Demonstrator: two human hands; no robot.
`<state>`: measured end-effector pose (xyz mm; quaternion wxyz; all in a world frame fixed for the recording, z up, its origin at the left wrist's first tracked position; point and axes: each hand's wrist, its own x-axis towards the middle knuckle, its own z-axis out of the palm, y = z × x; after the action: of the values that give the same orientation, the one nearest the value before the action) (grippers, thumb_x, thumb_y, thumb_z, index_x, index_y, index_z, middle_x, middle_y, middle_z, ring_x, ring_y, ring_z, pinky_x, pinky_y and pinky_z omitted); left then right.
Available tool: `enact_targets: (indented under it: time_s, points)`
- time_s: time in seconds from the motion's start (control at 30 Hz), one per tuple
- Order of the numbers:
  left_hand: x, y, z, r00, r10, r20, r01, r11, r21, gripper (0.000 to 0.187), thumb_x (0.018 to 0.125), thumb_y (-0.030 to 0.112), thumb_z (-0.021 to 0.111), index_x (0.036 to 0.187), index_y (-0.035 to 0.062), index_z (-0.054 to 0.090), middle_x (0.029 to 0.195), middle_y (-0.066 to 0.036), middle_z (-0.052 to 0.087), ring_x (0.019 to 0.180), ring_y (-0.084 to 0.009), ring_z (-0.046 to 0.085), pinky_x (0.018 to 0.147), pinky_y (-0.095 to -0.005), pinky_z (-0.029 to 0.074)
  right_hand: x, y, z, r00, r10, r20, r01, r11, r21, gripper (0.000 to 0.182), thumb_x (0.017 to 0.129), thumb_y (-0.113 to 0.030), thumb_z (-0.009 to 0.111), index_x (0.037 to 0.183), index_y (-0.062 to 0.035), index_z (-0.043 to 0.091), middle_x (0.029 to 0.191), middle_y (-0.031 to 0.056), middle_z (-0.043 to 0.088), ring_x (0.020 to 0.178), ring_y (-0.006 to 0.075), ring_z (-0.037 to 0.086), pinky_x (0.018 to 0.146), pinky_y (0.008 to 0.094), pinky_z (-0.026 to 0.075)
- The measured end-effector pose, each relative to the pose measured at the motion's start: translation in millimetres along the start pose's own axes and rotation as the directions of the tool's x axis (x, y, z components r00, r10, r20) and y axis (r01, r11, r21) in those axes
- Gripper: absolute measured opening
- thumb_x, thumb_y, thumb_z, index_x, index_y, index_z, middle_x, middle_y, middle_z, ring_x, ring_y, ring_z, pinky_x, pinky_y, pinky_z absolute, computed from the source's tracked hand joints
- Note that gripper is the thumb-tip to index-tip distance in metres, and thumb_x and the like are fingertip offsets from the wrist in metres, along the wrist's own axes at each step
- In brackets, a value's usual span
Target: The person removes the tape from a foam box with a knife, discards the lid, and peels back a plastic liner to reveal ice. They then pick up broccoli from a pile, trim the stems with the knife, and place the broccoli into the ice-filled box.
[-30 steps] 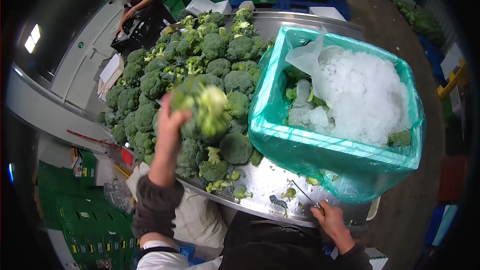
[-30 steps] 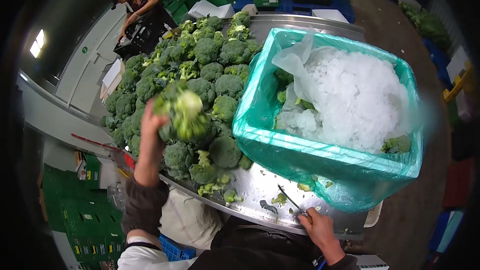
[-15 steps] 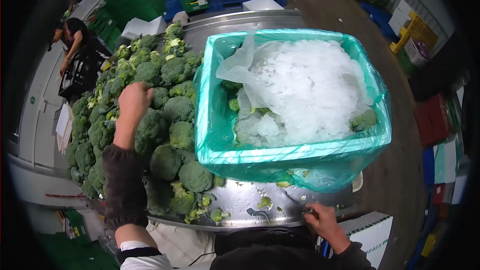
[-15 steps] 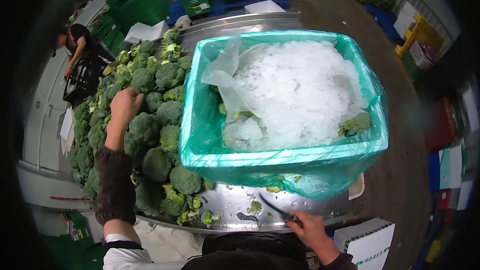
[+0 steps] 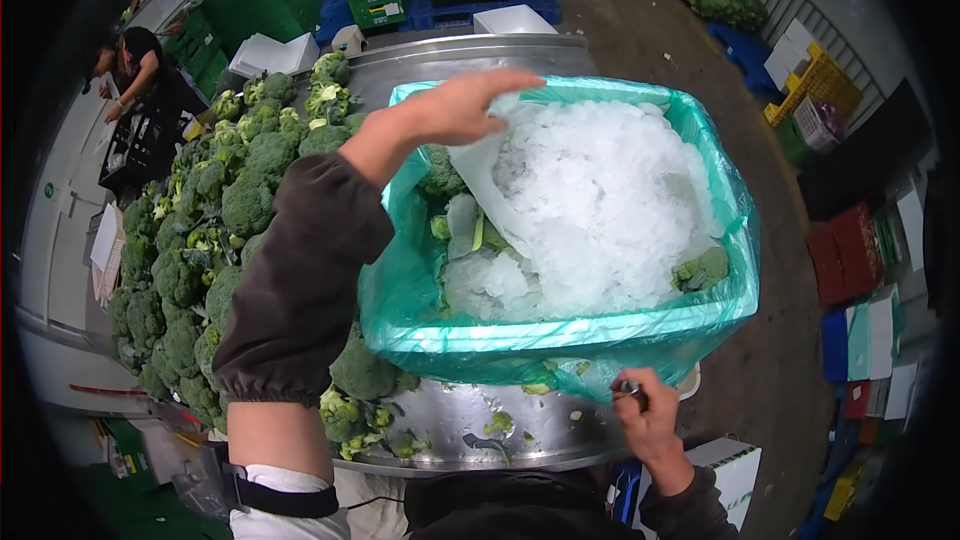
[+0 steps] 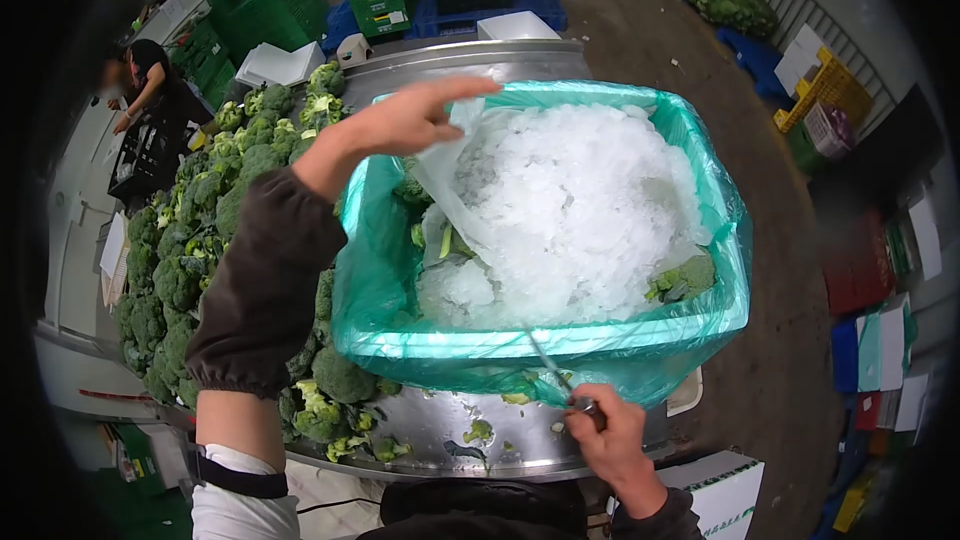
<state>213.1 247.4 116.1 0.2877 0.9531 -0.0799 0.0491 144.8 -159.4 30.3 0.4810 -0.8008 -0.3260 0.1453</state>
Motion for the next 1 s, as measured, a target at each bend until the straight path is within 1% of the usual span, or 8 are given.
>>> enact_targets:
  time_s: [0.17,0.23,0.33,0.47,0.67,0.73,0.8,1.0]
  points:
    - [-23.8,10.4,-37.7,0.82,-0.347,-0.455,-0.087,0.71,-0.698,0.038,0.088,0.006,0.054,0.125,-0.0001,0.049,0.124,-0.015,0.054,0.105,-0.028,0.061,0.082,-0.0334,0.052,75.4,-35.1,-17.9,0.996,0.01,-0.086,-0.012,1.0,-0.015,0.03,0.072,-0.015,0.076,0.087,-0.0028,0.053,0.071,0.0053,0.054,0.054,0.0098,0.05,0.047,0.0257,0.04]
    - [-38.6,4.1,-30.0,0.617,-0.546,-0.567,-0.222,0.57,-0.791,0.034,0.087,0.004,0.052,0.12,-0.0036,0.05,0.117,-0.016,0.058,0.098,-0.0302,0.064,0.076,-0.0338,0.054,128.1,-63.2,3.0,0.919,-0.373,-0.124,0.367,0.927,-0.074,0.04,0.068,-0.02,0.079,0.091,-0.0008,0.052,0.084,0.0108,0.055,0.062,0.0188,0.055,0.053,0.0297,0.045]
    - [-85.2,-39.7,-27.9,0.366,-0.785,-0.5,-0.378,0.365,-0.851,0.039,0.086,0.0,0.049,0.125,-0.0005,0.044,0.125,-0.015,0.053,0.109,-0.0317,0.058,0.084,-0.0391,0.05,182.8,-71.2,59.9,0.879,-0.473,0.057,0.475,0.862,-0.175,0.067,0.067,-0.028,0.079,0.114,0.0032,0.043,0.105,0.0213,0.051,0.081,0.0386,0.059,0.068,0.0424,0.05]
    - [-130.7,-56.8,3.6,0.311,-0.848,-0.429,-0.354,0.315,-0.88,0.043,0.085,0.002,0.052,0.127,0.0024,0.043,0.118,-0.011,0.056,0.103,-0.0249,0.059,0.079,-0.0345,0.052,242.2,-73.4,121.2,0.922,-0.358,0.146,0.383,0.902,-0.202,0.041,0.068,-0.022,0.075,0.092,0.0001,0.049,0.085,0.018,0.061,0.075,0.0422,0.059,0.066,0.0477,0.047]
    - [-140.4,-14.8,48.4,0.419,-0.807,-0.417,-0.111,0.41,-0.905,0.037,0.083,0.004,0.058,0.118,-0.0026,0.049,0.102,-0.014,0.061,0.078,-0.0241,0.065,0.06,-0.0297,0.053,273.7,-76.4,66.8,0.915,-0.356,-0.189,0.356,0.934,-0.034,0.02,0.069,-0.012,0.06,0.086,-0.0024,0.058,0.082,0.02,0.064,0.077,0.0385,0.062,0.07,0.0451,0.049]
    - [-130.0,-8.7,58.2,0.47,-0.788,-0.398,-0.033,0.435,-0.9,0.036,0.082,0.004,0.058,0.117,-0.0037,0.049,0.102,-0.015,0.061,0.079,-0.0242,0.065,0.061,-0.0302,0.053,274.3,-70.5,19.3,0.948,-0.206,-0.244,0.271,0.924,0.27,0.024,0.068,-0.008,0.064,0.089,0.0023,0.057,0.079,0.0165,0.064,0.06,0.0262,0.064,0.054,0.0373,0.051]
    - [-111.7,2.6,69.0,0.554,-0.725,-0.409,0.054,0.522,-0.851,0.033,0.082,0.002,0.056,0.113,-0.0031,0.052,0.105,-0.015,0.061,0.083,-0.0222,0.065,0.067,-0.0292,0.052,252.2,-78.7,-28.9,0.93,-0.106,-0.353,0.234,0.91,0.342,0.023,0.072,-0.006,0.066,0.09,0.0012,0.053,0.071,0.0069,0.06,0.051,0.013,0.058,0.039,0.0243,0.044]
    - [-45.8,15.6,98.5,0.831,-0.377,-0.41,0.065,0.797,-0.6,0.039,0.081,0.009,0.062,0.119,0.0046,0.055,0.117,-0.006,0.059,0.111,-0.0157,0.053,0.096,-0.0323,0.041,207.0,-19.3,-98.8,0.911,0.155,-0.382,0.023,0.905,0.424,0.02,0.074,-0.006,0.065,0.085,-0.0043,0.048,0.064,0.0018,0.055,0.046,0.0073,0.053,0.038,0.0218,0.037]
